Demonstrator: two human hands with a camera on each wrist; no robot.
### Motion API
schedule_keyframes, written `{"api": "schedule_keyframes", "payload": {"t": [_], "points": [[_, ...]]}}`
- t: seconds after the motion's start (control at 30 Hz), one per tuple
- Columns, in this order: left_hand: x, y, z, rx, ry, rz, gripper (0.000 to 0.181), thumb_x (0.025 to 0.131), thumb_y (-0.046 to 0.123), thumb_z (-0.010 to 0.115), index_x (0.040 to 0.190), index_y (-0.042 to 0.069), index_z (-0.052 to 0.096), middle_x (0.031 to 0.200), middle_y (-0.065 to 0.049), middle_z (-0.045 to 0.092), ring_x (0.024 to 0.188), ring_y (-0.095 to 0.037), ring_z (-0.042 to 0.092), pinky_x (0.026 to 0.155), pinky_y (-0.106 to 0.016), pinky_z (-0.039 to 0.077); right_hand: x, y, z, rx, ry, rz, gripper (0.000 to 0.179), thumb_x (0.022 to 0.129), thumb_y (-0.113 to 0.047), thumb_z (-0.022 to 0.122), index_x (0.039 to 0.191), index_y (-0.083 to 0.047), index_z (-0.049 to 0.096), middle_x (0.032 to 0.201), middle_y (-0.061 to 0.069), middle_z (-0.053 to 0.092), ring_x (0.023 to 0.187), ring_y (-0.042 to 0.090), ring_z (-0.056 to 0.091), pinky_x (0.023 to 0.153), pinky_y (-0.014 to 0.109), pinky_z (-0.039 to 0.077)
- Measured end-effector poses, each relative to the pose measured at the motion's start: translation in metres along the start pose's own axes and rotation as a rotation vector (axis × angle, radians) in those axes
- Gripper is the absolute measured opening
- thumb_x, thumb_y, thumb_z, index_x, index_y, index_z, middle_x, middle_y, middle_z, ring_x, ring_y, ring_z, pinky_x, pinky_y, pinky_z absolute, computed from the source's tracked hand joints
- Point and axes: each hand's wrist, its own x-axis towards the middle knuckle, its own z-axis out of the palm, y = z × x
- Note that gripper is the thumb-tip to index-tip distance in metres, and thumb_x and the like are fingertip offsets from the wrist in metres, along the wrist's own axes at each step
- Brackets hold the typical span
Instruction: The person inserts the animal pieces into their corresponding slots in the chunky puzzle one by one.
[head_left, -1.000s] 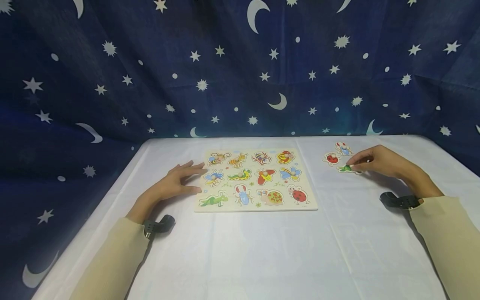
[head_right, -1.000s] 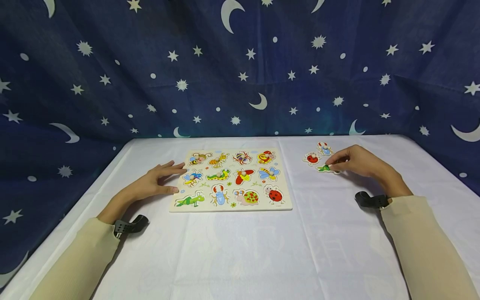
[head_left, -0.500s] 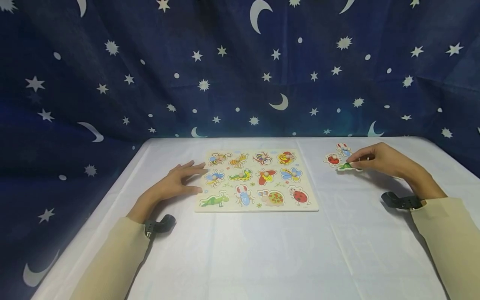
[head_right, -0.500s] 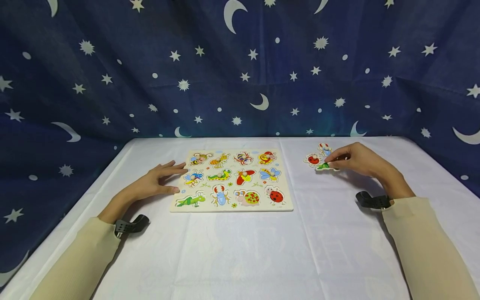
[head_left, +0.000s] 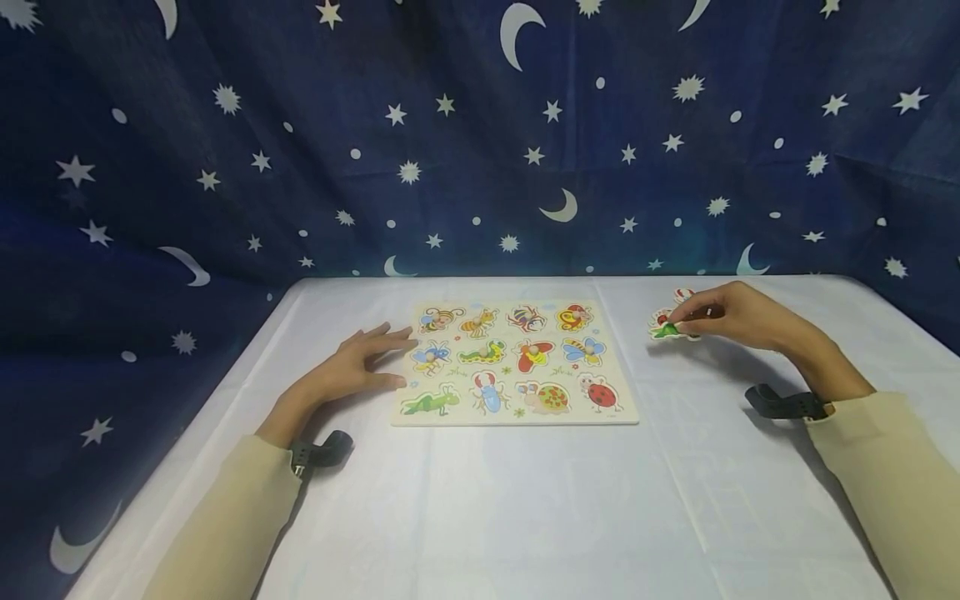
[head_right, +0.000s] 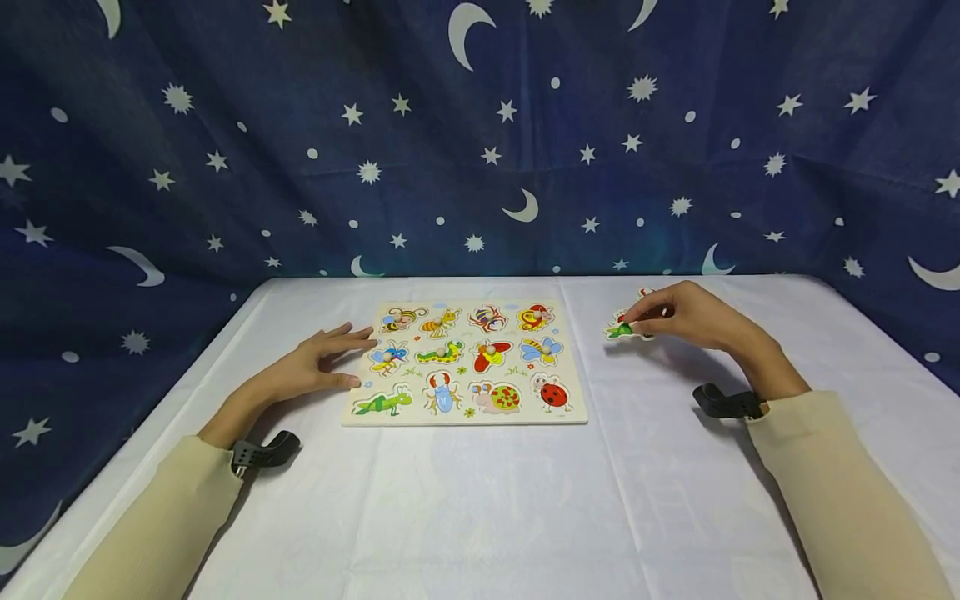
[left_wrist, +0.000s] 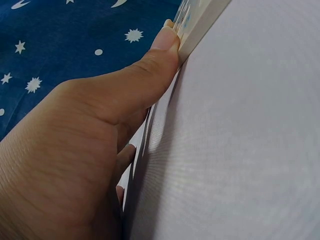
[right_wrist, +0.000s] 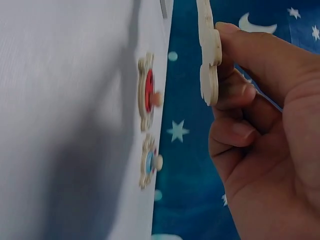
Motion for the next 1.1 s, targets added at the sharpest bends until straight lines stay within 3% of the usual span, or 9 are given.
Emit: {"api": "schedule_keyframes", "payload": {"t": [0.2,0.33,1.1], "points": [[0.000,0.001,0.000,-0.002,-0.002,-0.013,0.065,0.080,0.043,0.074,0.138,0.020,0.054,0.150,0.001,0.037,0.143,-0.031,0.016,0.115,-0.052,0.001,0.009,-0.016,0.006,0.049,-0.058,-0.064,0.017,0.085,-0.014,0.073,0.103,-0.013,0.074,0.092,-0.001,0.071,0.083,0.014,0.060,0.067,0.022,0.047],[-0.001,0.002,0.000,-0.004,-0.002,-0.017,0.065,0.080,0.043,0.074,0.138,0.019,0.054,0.150,0.001,0.038,0.143,-0.031,0.016,0.115,-0.052,0.001,0.015,-0.027,0.009,0.065,-0.073,-0.106,0.015,0.086,-0.016,0.073,0.101,-0.014,0.074,0.089,-0.002,0.070,0.074,0.023,0.060,0.063,0.025,0.048],[0.000,-0.001,0.001,0.000,0.005,-0.005,0.065,0.080,0.044,0.074,0.138,0.020,0.054,0.150,0.001,0.038,0.143,-0.030,0.016,0.115,-0.052,0.002,0.048,-0.097,0.037,0.138,-0.138,-0.350,0.014,0.085,-0.017,0.074,0.099,-0.017,0.074,0.091,-0.006,0.067,0.078,0.017,0.054,0.065,0.029,0.045]]}}
